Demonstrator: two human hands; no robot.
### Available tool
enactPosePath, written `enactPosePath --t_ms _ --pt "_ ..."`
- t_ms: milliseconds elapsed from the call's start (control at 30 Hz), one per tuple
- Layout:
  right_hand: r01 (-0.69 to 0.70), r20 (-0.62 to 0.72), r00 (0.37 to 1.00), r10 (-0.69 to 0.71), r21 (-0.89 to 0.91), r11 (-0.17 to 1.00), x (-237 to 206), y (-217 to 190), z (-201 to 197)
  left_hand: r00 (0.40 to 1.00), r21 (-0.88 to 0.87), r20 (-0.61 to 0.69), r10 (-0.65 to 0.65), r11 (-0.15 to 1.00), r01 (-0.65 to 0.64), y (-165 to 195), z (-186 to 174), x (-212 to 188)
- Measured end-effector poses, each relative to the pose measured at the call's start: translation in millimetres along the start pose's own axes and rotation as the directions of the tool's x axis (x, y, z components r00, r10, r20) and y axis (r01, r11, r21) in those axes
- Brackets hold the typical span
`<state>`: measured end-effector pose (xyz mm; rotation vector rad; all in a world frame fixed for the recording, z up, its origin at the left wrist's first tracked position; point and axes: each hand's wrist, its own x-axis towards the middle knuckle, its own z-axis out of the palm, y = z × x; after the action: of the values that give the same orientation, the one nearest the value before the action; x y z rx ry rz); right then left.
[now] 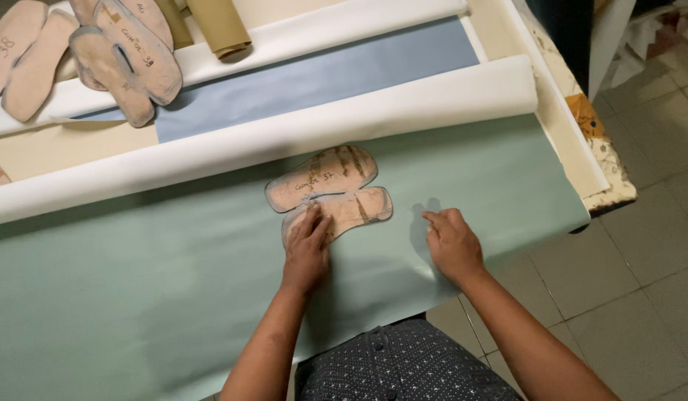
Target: The person places cardboard shoe sole patterns onto a light green sheet and traces their outlines with a pencil. They repeat this process for multiple patterns, adjusting the sheet and patterns as needed.
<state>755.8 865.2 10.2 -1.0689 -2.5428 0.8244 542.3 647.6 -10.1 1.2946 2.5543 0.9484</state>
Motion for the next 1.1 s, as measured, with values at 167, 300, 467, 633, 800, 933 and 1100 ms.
enactPosePath --t_ms 167,300,467,633,800,933,1100 --pt "-0.001 -0.016 1.000 -0.002 -0.168 0.986 -12.1 53.0 -27.3 0.985 0.186 -0.100 -0.138 0.970 0.155 27.6 17.1 -22.3" --pt "0.008 0.062 0.998 -0.002 -0.096 0.995 -9.3 65.7 -34.0 0.957 0.365 -0.041 -0.287 0.888 0.282 42.6 31.9 -34.6" --pt "0.014 0.135 0.991 -0.003 -0.081 0.997 -3.2 69.2 -40.6 0.965 0.454 -0.079 -0.251 0.853 0.259 39.4 39.8 -35.5" --pt "0.068 0.212 0.976 -0.039 -0.132 0.989 8.8 76.5 -45.5 0.960 0.433 -0.127 -0.251 0.856 0.281 39.8 42.1 -38.9" --pt "0.222 0.109 0.971 -0.212 -0.094 0.970 57.7 70.8 -46.5 0.956 0.428 -0.120 -0.269 0.854 0.294 44.1 37.0 -34.1" --pt "0.418 -0.012 0.899 -0.439 -0.278 0.865 145.2 47.5 -46.6 0.952 0.425 -0.115 -0.284 0.852 0.306 46.9 32.5 -32.3" --pt "0.383 0.124 0.922 -0.366 -0.415 0.825 248.0 13.1 -42.5 0.958 0.421 -0.109 -0.266 0.861 0.287 45.4 27.0 -29.3"
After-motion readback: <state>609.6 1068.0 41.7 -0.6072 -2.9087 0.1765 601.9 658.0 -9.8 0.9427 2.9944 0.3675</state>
